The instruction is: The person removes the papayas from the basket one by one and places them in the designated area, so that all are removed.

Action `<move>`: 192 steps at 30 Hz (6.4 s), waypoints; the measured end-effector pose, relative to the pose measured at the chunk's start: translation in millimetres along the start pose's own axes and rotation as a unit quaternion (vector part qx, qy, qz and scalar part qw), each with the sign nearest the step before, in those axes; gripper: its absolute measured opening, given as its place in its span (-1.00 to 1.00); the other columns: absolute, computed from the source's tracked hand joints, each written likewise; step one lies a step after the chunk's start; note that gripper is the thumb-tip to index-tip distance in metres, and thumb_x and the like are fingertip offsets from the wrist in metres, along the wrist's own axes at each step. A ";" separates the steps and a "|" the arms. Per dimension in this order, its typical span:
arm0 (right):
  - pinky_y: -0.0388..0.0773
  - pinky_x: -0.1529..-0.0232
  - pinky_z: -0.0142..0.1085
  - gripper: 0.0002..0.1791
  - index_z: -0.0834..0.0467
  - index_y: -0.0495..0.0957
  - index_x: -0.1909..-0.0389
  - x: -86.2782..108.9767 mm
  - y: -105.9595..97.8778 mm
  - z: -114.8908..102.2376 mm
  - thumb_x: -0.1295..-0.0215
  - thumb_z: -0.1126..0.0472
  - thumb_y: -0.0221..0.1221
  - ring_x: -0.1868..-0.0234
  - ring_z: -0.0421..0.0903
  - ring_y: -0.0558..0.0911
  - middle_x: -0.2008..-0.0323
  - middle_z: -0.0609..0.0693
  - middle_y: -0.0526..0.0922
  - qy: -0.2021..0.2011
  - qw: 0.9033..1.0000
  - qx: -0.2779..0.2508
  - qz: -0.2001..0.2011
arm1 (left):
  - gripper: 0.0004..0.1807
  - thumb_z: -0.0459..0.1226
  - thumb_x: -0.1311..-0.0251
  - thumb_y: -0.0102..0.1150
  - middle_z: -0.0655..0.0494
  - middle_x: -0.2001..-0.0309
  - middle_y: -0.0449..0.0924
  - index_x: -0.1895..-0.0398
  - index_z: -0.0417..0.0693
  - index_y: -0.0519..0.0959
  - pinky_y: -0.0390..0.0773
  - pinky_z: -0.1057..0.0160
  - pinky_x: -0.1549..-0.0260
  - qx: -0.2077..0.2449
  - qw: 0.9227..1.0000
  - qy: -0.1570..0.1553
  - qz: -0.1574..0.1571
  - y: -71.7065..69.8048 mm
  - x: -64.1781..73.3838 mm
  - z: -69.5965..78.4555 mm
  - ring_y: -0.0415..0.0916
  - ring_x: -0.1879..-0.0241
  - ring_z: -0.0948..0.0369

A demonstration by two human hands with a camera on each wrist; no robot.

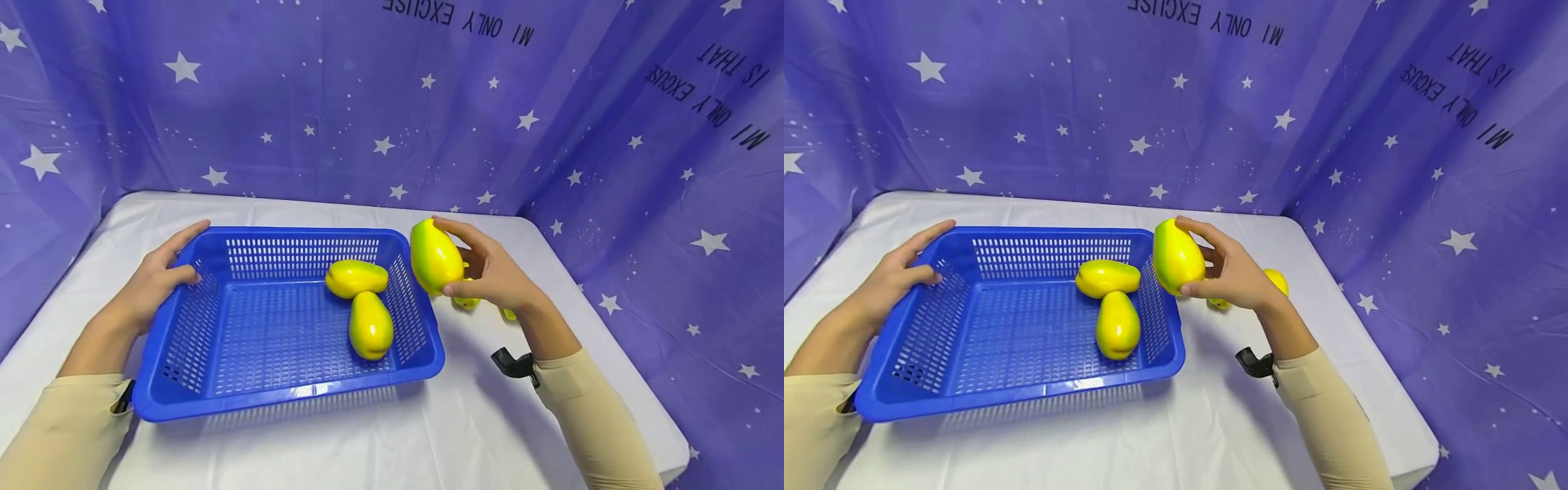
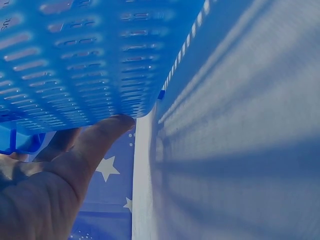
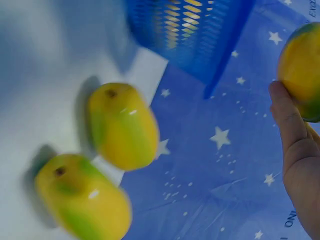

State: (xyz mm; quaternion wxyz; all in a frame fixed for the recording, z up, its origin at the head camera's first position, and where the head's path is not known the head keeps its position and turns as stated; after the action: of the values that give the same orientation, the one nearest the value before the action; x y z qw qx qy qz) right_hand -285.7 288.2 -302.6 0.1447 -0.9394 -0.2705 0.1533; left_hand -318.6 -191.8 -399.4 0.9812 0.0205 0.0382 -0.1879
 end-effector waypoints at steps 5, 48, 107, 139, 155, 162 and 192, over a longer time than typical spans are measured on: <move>0.57 0.00 0.00 0.05 0.07 0.17 -0.48 21.2 -6.7 13.6 0.08 0.54 0.39 -0.19 0.22 0.48 -0.40 0.07 0.22 0.022 1.000 -0.008 0.020 | -0.13 -0.62 -0.21 -0.21 0.17 -0.11 0.47 -0.52 0.29 0.11 0.66 0.00 0.49 0.021 1.000 0.008 -0.005 -1.3 -1.2 -2.4 0.66 0.25 0.08; 0.16 -0.33 0.13 0.00 -0.09 0.14 -0.45 89.0 26.2 89.9 0.01 0.21 0.46 -0.43 0.17 0.15 -0.50 0.07 0.01 0.169 0.981 0.092 -0.023 | -0.14 -0.59 -0.21 -0.18 0.05 -0.20 0.34 -0.52 0.31 0.11 0.67 0.04 0.47 -0.027 0.999 -0.023 0.034 0.6 -4.8 2.9 0.63 0.18 0.15; 0.04 -0.39 0.07 -0.12 -0.12 0.34 -0.39 -80.7 116.3 -8.0 0.02 0.19 0.46 -0.50 0.11 -0.02 -0.47 0.03 0.13 0.010 0.672 0.674 -0.307 | -0.13 -0.57 -0.17 -0.19 -0.17 -0.32 0.20 -0.52 0.32 0.11 0.67 0.10 0.34 -0.027 0.999 -0.022 0.038 0.3 -6.3 5.5 0.51 0.02 0.12; -0.15 -0.43 -0.01 -0.09 -0.32 0.07 -0.50 -146.3 243.0 -22.5 -0.22 0.13 0.32 -0.52 0.01 -0.24 -0.55 -0.08 -0.22 -0.193 0.542 0.678 -0.458 | -0.11 -0.55 -0.07 -0.14 -0.15 -0.35 0.24 -0.53 0.18 0.08 0.63 0.08 0.19 -0.036 0.998 -0.008 0.048 -10.4 -2.1 4.1 0.34 -0.15 -0.11; 0.31 -0.28 -0.14 -0.13 -0.04 0.08 -0.50 -140.7 222.8 -25.2 -0.25 -0.16 0.22 -0.28 -0.14 0.31 -0.32 -0.11 0.30 0.157 0.846 0.322 -0.395 | -0.14 -0.49 -0.08 -0.11 -0.01 -0.46 0.10 -0.53 0.15 0.09 0.17 -0.19 -0.25 -0.070 0.996 0.001 0.060 -11.0 -8.2 5.4 0.11 -0.36 -0.07; 0.39 -0.17 -0.15 -0.06 -0.06 0.10 -0.50 -141.5 233.4 -14.8 -0.14 -0.10 0.34 -0.21 -0.13 0.30 -0.34 -0.11 0.25 0.178 0.867 0.241 -0.398 | -0.15 -0.47 -0.09 -0.11 -0.02 -0.45 0.12 -0.53 0.17 0.09 0.21 -0.17 -0.23 -0.059 0.996 -0.003 0.059 -11.6 -7.6 3.9 0.15 -0.33 -0.06; 0.45 -0.14 -0.15 -0.16 -0.12 0.31 -0.36 -143.5 238.2 15.1 -0.01 0.14 0.45 -0.22 -0.07 0.38 -0.25 -0.22 0.34 0.099 0.914 0.133 -0.371 | -0.12 -0.49 -0.01 -0.08 -0.05 -0.29 0.34 -0.49 0.24 0.17 0.51 0.19 0.10 -0.018 0.998 -0.011 0.061 -9.3 -6.4 5.1 0.35 -0.11 -0.07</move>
State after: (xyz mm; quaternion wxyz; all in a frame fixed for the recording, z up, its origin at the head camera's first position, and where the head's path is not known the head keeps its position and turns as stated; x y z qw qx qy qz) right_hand -296.5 18.4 -370.8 0.3405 -0.7538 -0.5612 0.0297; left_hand -327.6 -198.4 -394.0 0.9914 0.0035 0.0290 -0.1273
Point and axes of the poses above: each hand's wrist, its own x-axis away from the middle knuckle, its own y-axis out of the palm, z = x × y, the point moved 3 cm from there along -x, towards the middle knuckle
